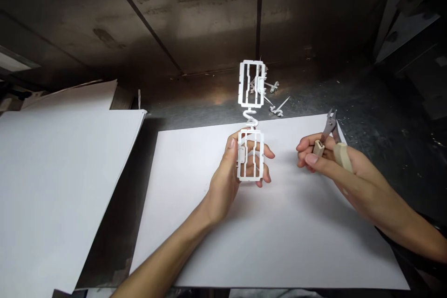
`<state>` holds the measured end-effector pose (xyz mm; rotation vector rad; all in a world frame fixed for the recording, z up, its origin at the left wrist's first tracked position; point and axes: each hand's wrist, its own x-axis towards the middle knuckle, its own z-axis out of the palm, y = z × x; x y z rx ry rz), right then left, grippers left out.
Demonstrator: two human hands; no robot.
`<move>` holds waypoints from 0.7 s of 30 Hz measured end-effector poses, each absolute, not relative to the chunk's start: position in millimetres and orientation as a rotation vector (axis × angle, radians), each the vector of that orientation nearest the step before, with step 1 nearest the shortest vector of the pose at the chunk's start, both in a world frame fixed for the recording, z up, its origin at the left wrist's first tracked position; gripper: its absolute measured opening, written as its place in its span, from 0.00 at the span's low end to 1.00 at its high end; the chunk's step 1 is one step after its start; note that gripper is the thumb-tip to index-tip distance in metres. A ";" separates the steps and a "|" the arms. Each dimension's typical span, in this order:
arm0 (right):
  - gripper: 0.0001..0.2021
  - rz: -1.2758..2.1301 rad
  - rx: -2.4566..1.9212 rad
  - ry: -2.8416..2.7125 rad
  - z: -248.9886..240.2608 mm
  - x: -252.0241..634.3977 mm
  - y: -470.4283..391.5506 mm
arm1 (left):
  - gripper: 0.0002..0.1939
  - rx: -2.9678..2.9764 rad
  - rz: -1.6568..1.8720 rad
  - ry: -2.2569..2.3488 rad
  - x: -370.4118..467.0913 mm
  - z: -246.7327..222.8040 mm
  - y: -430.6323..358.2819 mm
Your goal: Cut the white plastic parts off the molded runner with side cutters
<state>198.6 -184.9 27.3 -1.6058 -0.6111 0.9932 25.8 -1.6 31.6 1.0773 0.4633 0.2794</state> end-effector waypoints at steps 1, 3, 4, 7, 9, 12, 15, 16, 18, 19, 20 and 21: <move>0.15 0.983 -1.611 -0.615 28.1 198.9 -184.8 | 0.25 1.078 0.274 0.460 26.3 32.5 -1.6; 0.15 0.965 -1.616 -0.623 28.8 199.4 -184.5 | 0.28 1.056 0.248 0.459 27.1 34.5 -1.6; 0.14 0.959 -1.618 -0.626 28.8 199.6 -184.4 | 0.29 1.034 0.233 0.462 27.4 35.5 -1.5; 0.13 0.954 -1.623 -0.622 28.5 199.1 -183.9 | 0.31 0.961 0.212 0.467 28.1 37.4 -1.1; 0.13 0.953 -1.620 -0.622 29.2 198.6 -183.5 | 0.32 0.950 0.210 0.457 28.0 37.3 -0.8; 0.11 0.916 -1.671 -0.696 32.5 199.0 -182.8 | 0.30 1.067 0.194 0.451 25.9 35.8 -0.8; 0.10 0.921 -1.778 -0.887 36.4 199.9 -182.1 | 0.20 1.298 0.176 0.442 22.0 35.2 -0.5; 0.09 0.943 -1.799 -0.959 37.1 200.1 -182.1 | 0.19 1.355 0.179 0.424 20.8 35.5 -0.1; 0.09 0.997 -1.806 -1.066 37.3 200.5 -182.3 | 0.18 1.418 0.195 0.379 18.8 36.5 1.5; 0.09 1.015 -1.801 -1.102 37.0 200.8 -182.6 | 0.18 1.445 0.205 0.361 18.2 37.2 2.6; 0.08 1.022 -1.796 -1.126 36.7 201.0 -183.0 | 0.16 1.477 0.212 0.350 17.8 37.9 3.6; 0.08 1.025 -1.799 -1.140 36.4 201.3 -183.4 | 0.15 1.513 0.211 0.343 17.6 38.6 4.7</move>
